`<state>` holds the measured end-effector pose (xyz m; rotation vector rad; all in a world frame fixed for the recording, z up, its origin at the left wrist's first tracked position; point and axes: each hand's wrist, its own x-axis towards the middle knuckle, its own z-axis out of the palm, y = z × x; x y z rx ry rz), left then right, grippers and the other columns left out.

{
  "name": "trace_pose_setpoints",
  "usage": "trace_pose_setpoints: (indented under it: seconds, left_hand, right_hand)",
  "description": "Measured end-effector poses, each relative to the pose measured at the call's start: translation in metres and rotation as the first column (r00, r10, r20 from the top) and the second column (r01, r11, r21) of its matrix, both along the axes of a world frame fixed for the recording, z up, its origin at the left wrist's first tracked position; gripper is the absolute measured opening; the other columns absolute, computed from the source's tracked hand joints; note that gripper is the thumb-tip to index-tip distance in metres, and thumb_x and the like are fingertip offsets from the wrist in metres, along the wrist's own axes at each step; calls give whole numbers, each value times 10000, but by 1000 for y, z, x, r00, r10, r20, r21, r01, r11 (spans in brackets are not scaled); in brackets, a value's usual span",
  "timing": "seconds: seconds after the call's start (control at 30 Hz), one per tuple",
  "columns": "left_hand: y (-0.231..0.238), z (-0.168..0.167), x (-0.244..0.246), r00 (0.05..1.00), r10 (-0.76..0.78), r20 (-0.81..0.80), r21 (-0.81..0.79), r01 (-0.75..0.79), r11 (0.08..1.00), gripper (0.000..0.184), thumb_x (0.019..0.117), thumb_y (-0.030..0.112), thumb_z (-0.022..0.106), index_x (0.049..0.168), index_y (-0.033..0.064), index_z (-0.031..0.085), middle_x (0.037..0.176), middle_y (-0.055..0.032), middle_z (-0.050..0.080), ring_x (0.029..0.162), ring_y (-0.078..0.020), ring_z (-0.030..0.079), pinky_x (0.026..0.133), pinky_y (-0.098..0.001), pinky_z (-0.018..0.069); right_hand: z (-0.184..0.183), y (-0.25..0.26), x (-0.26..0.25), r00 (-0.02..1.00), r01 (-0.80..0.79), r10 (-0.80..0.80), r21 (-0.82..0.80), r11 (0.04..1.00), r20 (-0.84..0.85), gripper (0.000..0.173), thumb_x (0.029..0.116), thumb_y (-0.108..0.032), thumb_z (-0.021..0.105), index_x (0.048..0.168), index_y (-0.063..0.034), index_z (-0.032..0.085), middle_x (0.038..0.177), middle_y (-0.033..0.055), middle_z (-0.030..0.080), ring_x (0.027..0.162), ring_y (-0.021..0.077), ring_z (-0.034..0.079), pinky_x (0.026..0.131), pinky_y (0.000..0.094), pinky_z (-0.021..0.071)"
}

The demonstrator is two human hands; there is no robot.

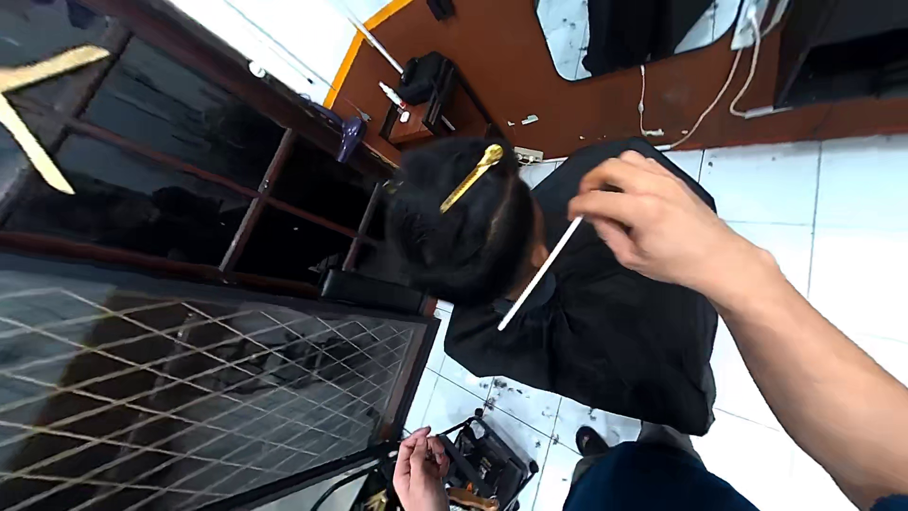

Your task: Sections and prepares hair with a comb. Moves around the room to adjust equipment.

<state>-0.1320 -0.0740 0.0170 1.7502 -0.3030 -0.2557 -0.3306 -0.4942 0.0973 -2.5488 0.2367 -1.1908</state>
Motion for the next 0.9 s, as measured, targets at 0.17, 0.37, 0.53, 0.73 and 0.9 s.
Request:
trace_pose_setpoints:
  seconds: [0.17, 0.37, 0.53, 0.73, 0.9]
  left_hand:
    - [33, -23, 22, 995, -70, -66, -84, 65, 994, 273, 1051, 99, 335, 1063, 49, 604, 649, 82, 619, 486, 8, 532, 456, -137, 451]
    - [96, -60, 33, 978, -86, -192, -163, 54, 985, 231, 1041, 72, 367, 1079, 45, 593, 672, 115, 607, 503, 34, 510, 460, -122, 423]
    - [129, -84, 33, 961, -115, -251, -227, 57, 972, 177, 1017, 72, 437, 1065, 32, 602, 695, 112, 607, 520, 37, 511, 466, -116, 413]
    - [147, -94, 29, 920, -172, -352, -139, 130, 982, 273, 1032, 103, 531, 1181, -109, 618, 948, -118, 688, 746, -82, 629, 700, -261, 544]
    - [123, -92, 22, 812, -405, -421, -369, 255, 894, 474, 1068, 210, 528, 1447, -74, 503, 1324, -261, 637, 1215, -305, 642, 1072, -455, 494]
  right_hand:
    - [-7, 71, 12, 936, 338, -342, -56, 939, -88, 242, 1010, -89, 514, 1123, -62, 725, 1056, 212, 685, 977, 429, 650, 775, 553, 511]
    - [-14, 152, 26, 874, 424, -436, -103, 900, -214, 237, 955, -81, 573, 1105, -56, 756, 1046, 200, 710, 935, 397, 703, 731, 565, 570]
    - [0, 173, 56, 642, 611, -673, -286, 738, -367, 286, 976, -117, 565, 1205, -96, 735, 1019, 238, 685, 796, 448, 689, 597, 616, 516]
    - [16, 225, 73, 664, 444, -473, -204, 872, -579, 308, 1011, -135, 541, 1212, 28, 709, 1142, 306, 690, 1035, 503, 678, 859, 696, 510]
    - [-89, 352, 134, 609, -13, 384, 475, 880, -694, 270, 971, -138, 615, 1145, 43, 713, 888, 150, 727, 725, 201, 688, 692, 421, 594]
